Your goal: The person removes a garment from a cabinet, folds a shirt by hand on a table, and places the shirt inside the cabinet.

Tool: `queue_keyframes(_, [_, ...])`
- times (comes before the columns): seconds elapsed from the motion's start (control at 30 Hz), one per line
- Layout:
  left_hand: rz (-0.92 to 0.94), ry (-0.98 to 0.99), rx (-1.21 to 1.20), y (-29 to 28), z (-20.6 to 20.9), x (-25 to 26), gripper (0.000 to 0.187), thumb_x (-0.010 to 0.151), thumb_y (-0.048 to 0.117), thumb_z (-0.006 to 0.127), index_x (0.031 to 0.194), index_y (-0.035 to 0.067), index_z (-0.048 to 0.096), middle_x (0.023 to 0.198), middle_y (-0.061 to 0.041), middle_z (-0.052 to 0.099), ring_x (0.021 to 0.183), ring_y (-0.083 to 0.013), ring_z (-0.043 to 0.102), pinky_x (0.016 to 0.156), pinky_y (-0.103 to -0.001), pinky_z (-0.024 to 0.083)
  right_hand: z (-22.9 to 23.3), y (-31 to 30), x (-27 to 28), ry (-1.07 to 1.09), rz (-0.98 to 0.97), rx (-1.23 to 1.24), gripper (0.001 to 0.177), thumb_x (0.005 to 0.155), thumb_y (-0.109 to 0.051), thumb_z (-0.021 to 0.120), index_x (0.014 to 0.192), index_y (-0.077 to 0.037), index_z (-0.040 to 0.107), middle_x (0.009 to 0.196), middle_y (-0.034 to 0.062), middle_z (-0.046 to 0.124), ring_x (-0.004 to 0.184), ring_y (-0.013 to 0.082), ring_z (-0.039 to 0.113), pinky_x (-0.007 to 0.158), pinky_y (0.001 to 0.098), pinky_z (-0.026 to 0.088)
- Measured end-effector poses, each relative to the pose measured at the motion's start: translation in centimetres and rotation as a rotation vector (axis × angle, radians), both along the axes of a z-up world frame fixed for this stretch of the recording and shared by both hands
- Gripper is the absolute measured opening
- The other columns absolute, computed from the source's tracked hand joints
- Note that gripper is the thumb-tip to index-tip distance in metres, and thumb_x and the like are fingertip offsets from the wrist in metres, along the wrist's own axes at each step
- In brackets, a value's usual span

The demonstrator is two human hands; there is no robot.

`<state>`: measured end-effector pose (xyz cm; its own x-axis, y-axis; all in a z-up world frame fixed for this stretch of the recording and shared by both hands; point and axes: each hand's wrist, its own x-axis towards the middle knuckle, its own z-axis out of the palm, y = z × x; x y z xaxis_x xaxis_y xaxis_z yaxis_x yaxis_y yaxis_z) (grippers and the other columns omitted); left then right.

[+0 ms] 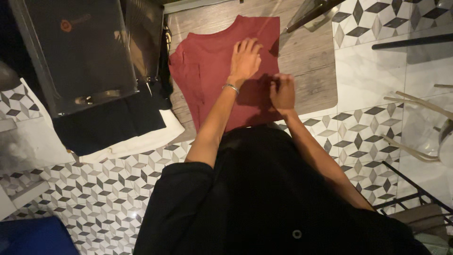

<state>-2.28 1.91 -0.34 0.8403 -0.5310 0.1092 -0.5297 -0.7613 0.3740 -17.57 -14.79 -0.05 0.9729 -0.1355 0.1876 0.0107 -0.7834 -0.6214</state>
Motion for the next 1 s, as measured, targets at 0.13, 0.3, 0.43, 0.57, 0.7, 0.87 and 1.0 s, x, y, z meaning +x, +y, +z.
queue_keyframes(0.13, [-0.195, 0.098, 0.081, 0.8, -0.8, -0.7, 0.048, 0.096, 0.029, 0.065, 0.142, 0.021, 0.055, 0.156, -0.007, 0.044, 0.149, -0.0295, 0.038, 0.125, -0.054, 0.028, 0.9, -1.8, -1.9, 0.060, -0.088, 0.089, 0.037, 0.093, -0.013, 0.073, 0.123, 0.001, 0.055, 0.110, 0.0271, 0.060, 0.103, 0.0469, 0.058, 0.089, 0.0512, 0.049])
queue_keyframes(0.3, [-0.238, 0.229, 0.247, 2.4, 1.1, -1.3, 0.087, 0.090, 0.055, 0.068, 0.164, 0.034, 0.026, 0.172, -0.005, 0.005, 0.158, -0.0338, 0.004, 0.124, -0.071, 0.005, 2.4, -1.0, -5.6, 0.433, -0.104, 0.417, 0.041, 0.089, -0.017, 0.075, 0.125, -0.002, 0.060, 0.088, 0.0154, 0.071, 0.082, 0.0313, 0.071, 0.071, 0.0415, 0.056])
queue_keyframes(0.43, [-0.215, 0.290, 0.372, 3.1, 2.3, -1.3, 0.088, 0.091, 0.064, 0.063, 0.164, 0.043, 0.019, 0.173, 0.002, -0.002, 0.159, -0.0324, -0.005, 0.117, -0.080, 0.000, 0.3, -1.2, -7.5, 0.639, -0.079, 0.445, 0.040, 0.086, -0.019, 0.084, 0.118, 0.000, 0.067, 0.078, 0.0080, 0.071, 0.072, 0.0168, 0.069, 0.065, 0.0312, 0.056])
queue_keyframes(0.57, [-0.180, 0.330, 0.330, 3.0, 2.2, -1.4, 0.084, 0.093, 0.068, 0.059, 0.163, 0.047, 0.019, 0.174, 0.006, -0.003, 0.160, -0.0290, -0.006, 0.115, -0.084, -0.003, -3.2, -4.6, -7.8, 0.752, -0.099, 0.928, 0.037, 0.085, -0.014, 0.076, 0.119, -0.009, 0.065, 0.088, -0.0005, 0.078, 0.076, 0.0108, 0.070, 0.064, 0.0278, 0.055])
queue_keyframes(0.7, [-0.045, 0.375, 0.252, 3.3, 2.1, -2.5, 0.081, 0.097, 0.069, 0.057, 0.164, 0.046, 0.018, 0.174, 0.004, -0.003, 0.160, -0.0302, -0.007, 0.114, -0.084, -0.004, -4.7, -9.6, -4.7, 0.548, 0.127, 0.876, 0.019, 0.088, -0.005, 0.063, 0.106, -0.007, 0.068, 0.095, -0.0031, 0.073, 0.092, 0.0095, 0.072, 0.075, 0.0276, 0.058])
queue_keyframes(0.87, [0.242, 0.484, 0.158, 3.6, 2.0, -5.0, 0.084, 0.094, 0.066, 0.060, 0.163, 0.045, 0.018, 0.174, 0.003, -0.005, 0.160, -0.0310, -0.008, 0.114, -0.083, -0.004, -3.9, -14.7, 3.2, 0.547, 0.210, 0.429, 0.011, 0.097, -0.010, 0.068, 0.098, -0.001, 0.063, 0.089, 0.0065, 0.070, 0.082, 0.0130, 0.064, 0.072, 0.0321, 0.053])
queue_keyframes(1.0, [0.505, 0.442, 0.002, 4.2, 1.2, -8.2, 0.086, 0.095, 0.065, 0.061, 0.163, 0.042, 0.015, 0.174, 0.000, -0.008, 0.160, -0.0357, -0.009, 0.111, -0.085, -0.003, -2.8, -13.9, 10.3, 0.676, 0.193, 0.115, 0.019, 0.096, -0.017, 0.074, 0.103, -0.002, 0.064, 0.084, 0.0159, 0.069, 0.077, 0.0246, 0.064, 0.070, 0.0386, 0.052])
